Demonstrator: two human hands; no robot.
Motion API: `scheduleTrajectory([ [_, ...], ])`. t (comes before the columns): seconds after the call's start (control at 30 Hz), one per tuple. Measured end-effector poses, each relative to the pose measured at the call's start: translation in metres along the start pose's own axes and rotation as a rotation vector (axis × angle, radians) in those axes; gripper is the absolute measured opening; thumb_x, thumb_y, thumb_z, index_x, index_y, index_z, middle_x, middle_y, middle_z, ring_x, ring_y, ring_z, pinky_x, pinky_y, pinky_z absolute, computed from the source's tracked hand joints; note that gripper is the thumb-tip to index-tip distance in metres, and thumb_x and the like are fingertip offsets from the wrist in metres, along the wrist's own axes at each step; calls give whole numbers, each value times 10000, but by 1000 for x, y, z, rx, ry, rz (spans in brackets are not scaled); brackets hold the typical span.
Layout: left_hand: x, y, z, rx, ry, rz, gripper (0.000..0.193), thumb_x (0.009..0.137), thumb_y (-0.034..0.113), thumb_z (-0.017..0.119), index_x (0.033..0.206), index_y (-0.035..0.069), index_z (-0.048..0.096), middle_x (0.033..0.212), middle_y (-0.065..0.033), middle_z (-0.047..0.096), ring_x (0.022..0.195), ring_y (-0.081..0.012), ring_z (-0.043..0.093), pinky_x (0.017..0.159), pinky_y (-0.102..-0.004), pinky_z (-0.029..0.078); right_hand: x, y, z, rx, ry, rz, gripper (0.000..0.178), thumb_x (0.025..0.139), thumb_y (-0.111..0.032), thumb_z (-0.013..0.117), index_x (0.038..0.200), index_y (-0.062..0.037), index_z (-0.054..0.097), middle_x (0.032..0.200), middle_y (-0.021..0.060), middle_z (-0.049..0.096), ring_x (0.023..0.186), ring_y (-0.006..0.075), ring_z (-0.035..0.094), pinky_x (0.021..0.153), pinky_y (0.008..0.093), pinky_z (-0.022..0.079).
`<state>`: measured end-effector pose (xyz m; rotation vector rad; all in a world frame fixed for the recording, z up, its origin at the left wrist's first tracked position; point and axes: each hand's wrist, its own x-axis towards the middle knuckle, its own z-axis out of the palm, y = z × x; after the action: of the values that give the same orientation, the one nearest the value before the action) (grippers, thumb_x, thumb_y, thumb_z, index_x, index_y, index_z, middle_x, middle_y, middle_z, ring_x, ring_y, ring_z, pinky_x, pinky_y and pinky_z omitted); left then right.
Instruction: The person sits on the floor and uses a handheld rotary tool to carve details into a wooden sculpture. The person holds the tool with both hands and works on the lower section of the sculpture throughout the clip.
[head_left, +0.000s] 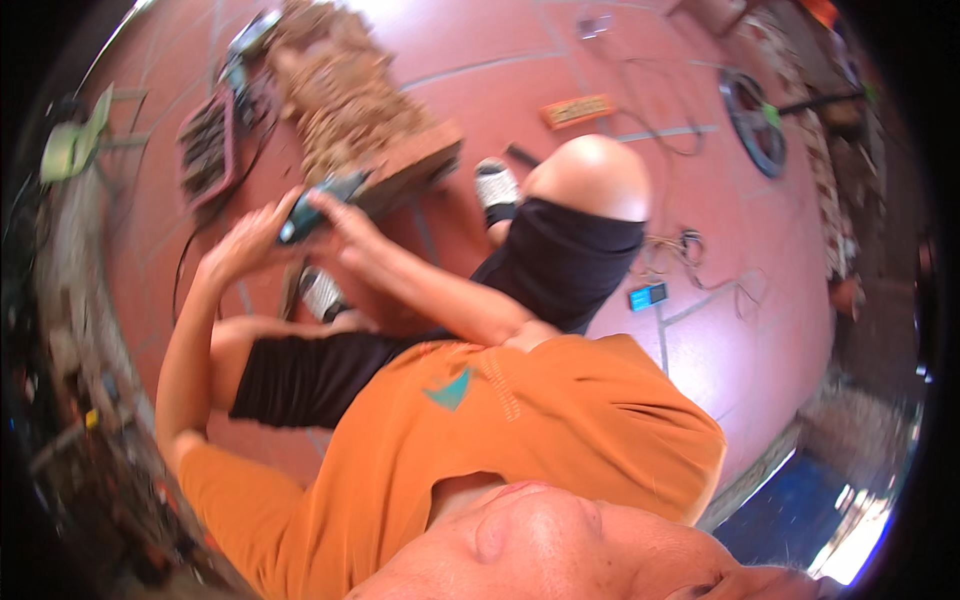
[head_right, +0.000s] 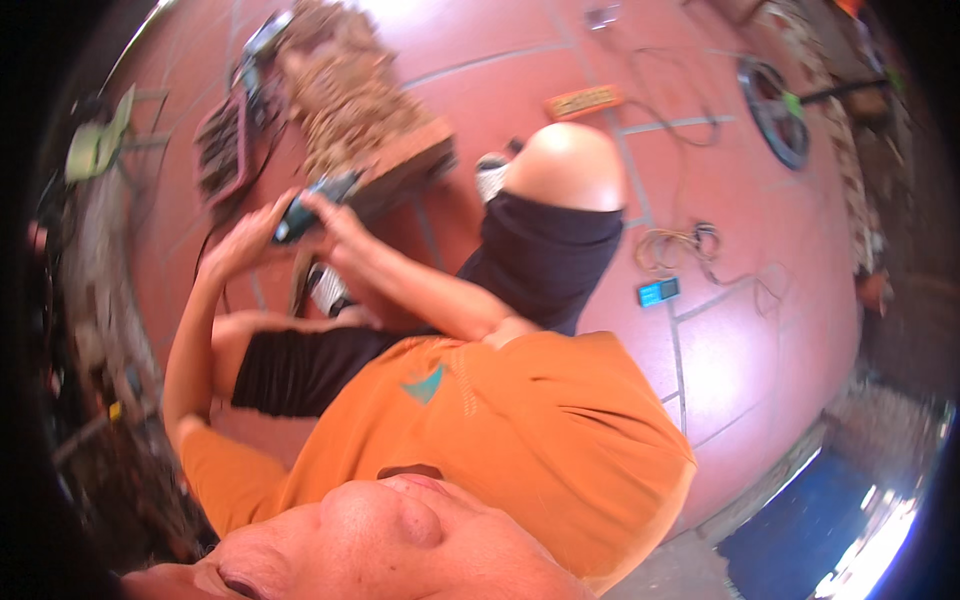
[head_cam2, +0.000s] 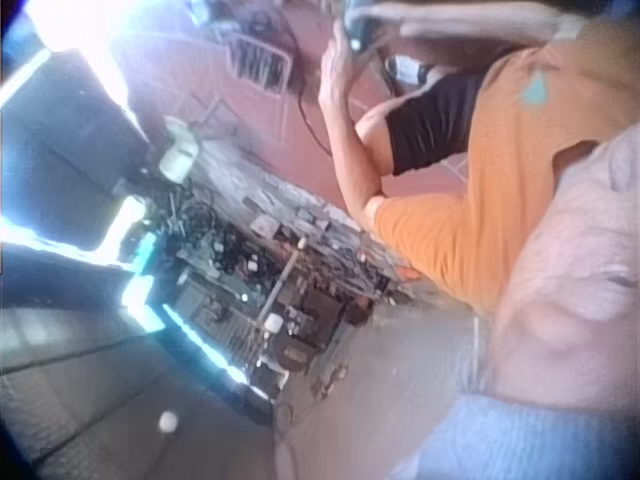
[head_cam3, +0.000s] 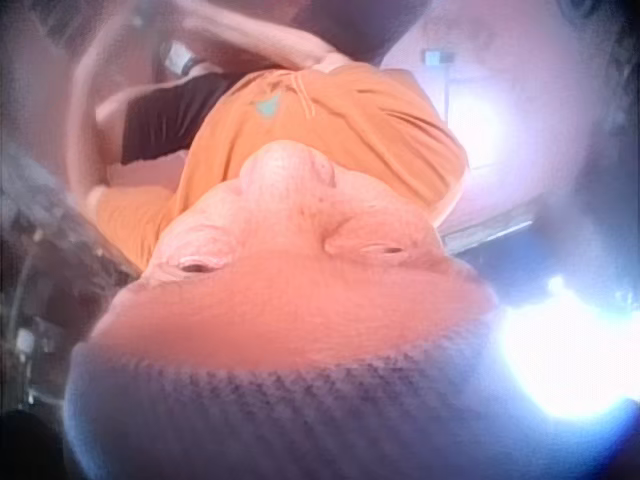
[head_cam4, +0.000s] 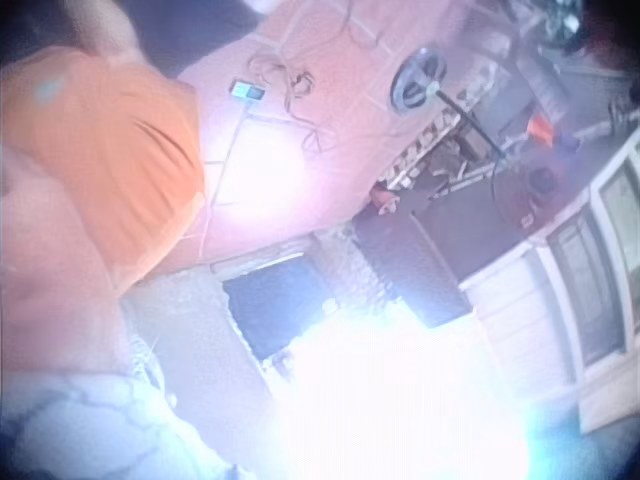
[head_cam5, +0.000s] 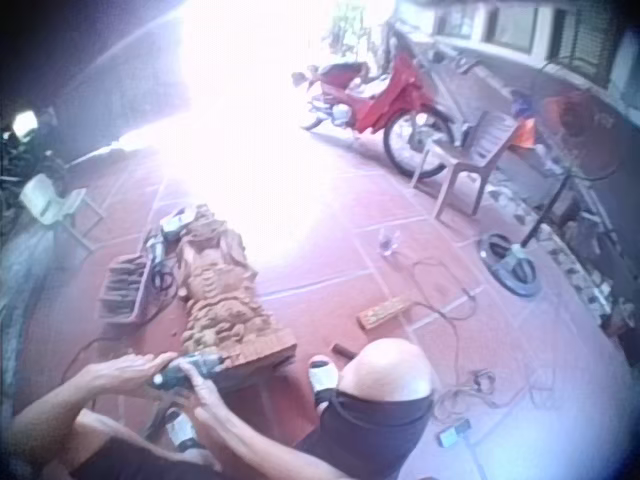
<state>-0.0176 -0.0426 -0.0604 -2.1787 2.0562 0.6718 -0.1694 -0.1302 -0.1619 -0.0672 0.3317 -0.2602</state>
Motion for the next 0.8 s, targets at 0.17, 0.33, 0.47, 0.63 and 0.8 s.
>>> scheduleTrajectory([
  [0.17,12,9,-1,-73,-66,17,986,727,321,811,1492,103,228,1110,-271,602,1040,-449,590,833,-519,478,0,-1,-19,-127,71,2,372,850,-385,732,1094,-120,640,1030,49,709,891,230,699,788,485,574],
  [0.33,10,16,-14,-96,-126,-19,1003,675,193,818,1476,58,230,1103,-269,604,1051,-436,585,872,-478,466,0,2,-13,-136,99,6,352,856,-404,726,1073,-145,628,1013,30,701,899,249,692,810,483,553],
  [0.47,8,18,-21,-124,-138,1,996,663,184,813,1469,55,242,1096,-272,608,1070,-427,582,883,-474,461,1,5,-11,-111,85,26,357,863,-396,720,1096,-151,606,1029,45,690,940,255,679,869,502,527],
  [0.63,11,16,-20,-124,-134,19,976,661,186,811,1454,50,258,1103,-275,609,1067,-427,585,892,-471,461,2,5,-14,-97,97,-5,395,828,-400,755,1096,-151,605,1050,54,681,950,272,676,828,508,543],
  [0.8,8,20,-23,-122,-151,-21,978,666,188,807,1457,48,248,1113,-282,607,1071,-430,583,881,-477,469,2,3,-10,-135,89,22,376,858,-400,725,1101,-140,605,1059,66,685,961,272,675,888,526,504],
])
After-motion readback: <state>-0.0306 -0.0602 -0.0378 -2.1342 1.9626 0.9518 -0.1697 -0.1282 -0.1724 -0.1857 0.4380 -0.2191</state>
